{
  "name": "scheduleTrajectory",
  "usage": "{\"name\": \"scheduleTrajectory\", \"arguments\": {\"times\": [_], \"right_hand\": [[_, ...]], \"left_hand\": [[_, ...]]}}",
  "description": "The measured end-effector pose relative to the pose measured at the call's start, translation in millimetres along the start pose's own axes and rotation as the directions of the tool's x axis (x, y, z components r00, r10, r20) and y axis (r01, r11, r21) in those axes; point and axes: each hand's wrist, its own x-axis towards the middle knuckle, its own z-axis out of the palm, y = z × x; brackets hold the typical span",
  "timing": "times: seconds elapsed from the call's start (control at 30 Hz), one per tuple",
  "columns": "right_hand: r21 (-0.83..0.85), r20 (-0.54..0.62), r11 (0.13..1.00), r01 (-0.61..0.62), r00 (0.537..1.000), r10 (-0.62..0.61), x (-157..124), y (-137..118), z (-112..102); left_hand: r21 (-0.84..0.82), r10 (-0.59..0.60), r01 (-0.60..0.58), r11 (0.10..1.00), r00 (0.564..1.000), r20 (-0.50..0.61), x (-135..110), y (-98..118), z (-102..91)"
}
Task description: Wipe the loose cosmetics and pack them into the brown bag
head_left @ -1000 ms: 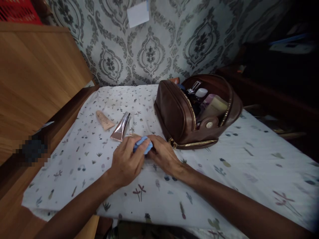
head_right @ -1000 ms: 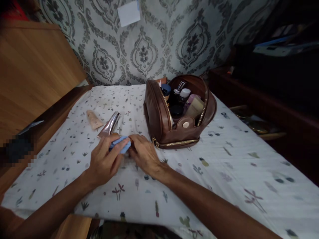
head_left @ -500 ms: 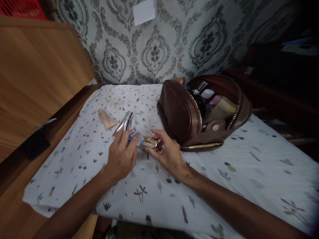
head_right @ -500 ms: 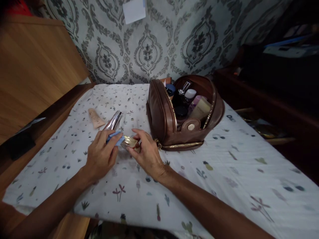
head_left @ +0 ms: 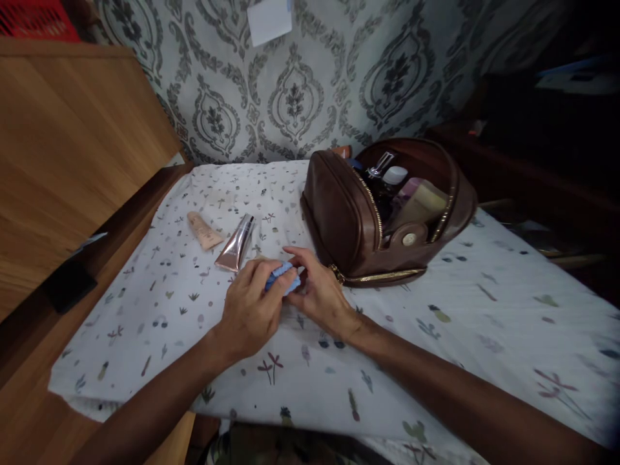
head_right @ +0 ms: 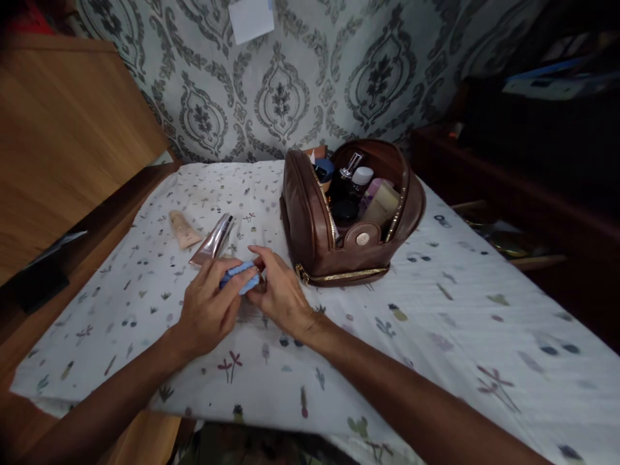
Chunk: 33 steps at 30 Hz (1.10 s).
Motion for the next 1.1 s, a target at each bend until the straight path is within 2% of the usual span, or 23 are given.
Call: {"name": "scheduleTrajectory", "arguments": {"times": [0.13, 0.2, 0.27, 0.37, 0.5, 0.6, 0.73, 0.9, 1.03, 1.1], "right_hand": [[0.0, 0.174, 0.996, -0.086, 0.981, 0.085, 1, -2, 1], [0.0, 0.206, 0.995, -0.101, 0.974, 0.098, 1, -2, 1], [0.003, 0.169, 0.996, -0.095, 0.981, 0.093, 1, -1, 2], [0.007, 0.037, 1.0, -0.018, 0.999, 0.018, 0, -1, 1], [-0.031, -0.119, 0.996, 0.088, 0.989, -0.091, 0, -6, -2], [-0.078, -0.146, 0.986, 0.145, 0.977, -0.155, -1, -9, -2], [-0.069, -0.098, 0.979, 0.191, 0.976, -0.197, -1, -9, -1], [0.109, 0.006, 0.992, 0.063, 0.998, -0.064, -1, -10, 1], [0.211, 0.042, 0.976, -0.053, 0.998, 0.045, 0, -8, 2], [0.291, 0.059, 0.95, -0.11, 0.994, 0.097, 1, -6, 3]], "left_hand": [[-0.047, -0.051, 0.052, 0.998, 0.999, 0.01, -2, -7, 0.9], [-0.055, -0.069, 0.069, 0.996, 0.998, 0.0, -2, -8, 1.5], [-0.05, -0.089, 0.088, 0.995, 0.996, -0.012, -2, -10, 1.9], [-0.062, -0.14, 0.138, 0.988, 0.99, -0.031, -2, -16, 1.9], [-0.147, -0.239, 0.23, 0.962, 0.97, -0.046, -4, -23, 1.1], [-0.179, -0.263, 0.252, 0.951, 0.964, -0.04, -5, -26, 0.7], [-0.181, -0.241, 0.23, 0.956, 0.97, -0.042, -5, -26, 1.1], [-0.213, -0.216, 0.209, 0.955, 0.976, -0.009, -7, -24, 1.6], [-0.281, -0.154, 0.145, 0.949, 0.988, -0.01, -7, -21, 1.2], [-0.324, -0.159, 0.145, 0.935, 0.987, -0.019, -6, -19, 1.2]]}}
